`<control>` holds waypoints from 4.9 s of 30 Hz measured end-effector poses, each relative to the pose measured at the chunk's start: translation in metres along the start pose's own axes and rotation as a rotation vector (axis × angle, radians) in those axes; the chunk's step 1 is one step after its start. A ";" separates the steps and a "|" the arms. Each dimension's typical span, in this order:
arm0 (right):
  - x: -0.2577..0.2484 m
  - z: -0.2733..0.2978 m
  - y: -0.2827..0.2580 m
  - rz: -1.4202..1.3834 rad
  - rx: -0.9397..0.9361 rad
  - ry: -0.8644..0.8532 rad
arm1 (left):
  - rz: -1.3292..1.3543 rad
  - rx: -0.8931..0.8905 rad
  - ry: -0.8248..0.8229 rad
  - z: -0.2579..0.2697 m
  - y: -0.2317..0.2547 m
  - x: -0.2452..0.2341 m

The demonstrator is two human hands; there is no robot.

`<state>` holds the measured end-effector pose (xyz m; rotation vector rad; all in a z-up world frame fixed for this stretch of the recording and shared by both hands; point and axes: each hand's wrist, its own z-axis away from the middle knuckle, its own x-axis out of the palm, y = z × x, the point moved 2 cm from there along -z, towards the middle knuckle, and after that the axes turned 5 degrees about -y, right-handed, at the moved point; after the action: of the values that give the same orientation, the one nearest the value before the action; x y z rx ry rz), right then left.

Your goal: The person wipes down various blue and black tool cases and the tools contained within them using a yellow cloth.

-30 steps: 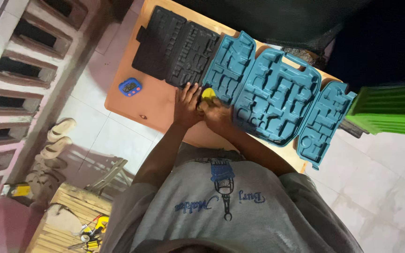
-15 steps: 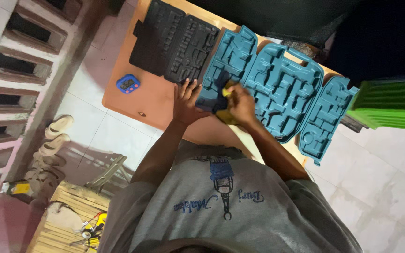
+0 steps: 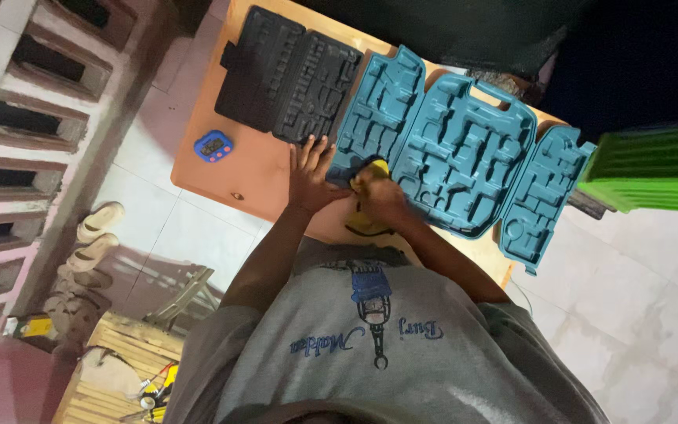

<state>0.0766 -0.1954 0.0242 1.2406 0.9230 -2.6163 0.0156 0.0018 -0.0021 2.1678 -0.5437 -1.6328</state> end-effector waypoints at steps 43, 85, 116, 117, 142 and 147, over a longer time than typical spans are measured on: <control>-0.077 -0.088 -0.025 0.379 -0.379 0.566 | -0.012 -0.008 -0.055 -0.002 0.006 0.003; -0.110 -0.099 0.043 -0.097 -0.103 0.482 | -0.080 0.004 -0.098 0.000 0.007 0.003; -0.139 -0.170 0.025 0.307 0.060 0.622 | -0.078 -0.002 -0.092 -0.003 0.009 -0.001; -0.139 -0.169 0.022 0.336 0.057 0.625 | -0.069 0.002 -0.071 -0.001 0.008 -0.003; -0.107 -0.177 0.006 0.465 -0.173 0.438 | -0.016 -0.015 -0.081 -0.004 0.010 -0.005; -0.097 -0.144 0.005 0.339 -0.274 0.637 | -0.049 0.022 -0.034 -0.003 0.009 -0.003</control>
<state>0.2396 -0.1339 0.0228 1.9771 0.9892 -1.7838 0.0175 -0.0042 0.0055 2.1885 -0.5252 -1.7000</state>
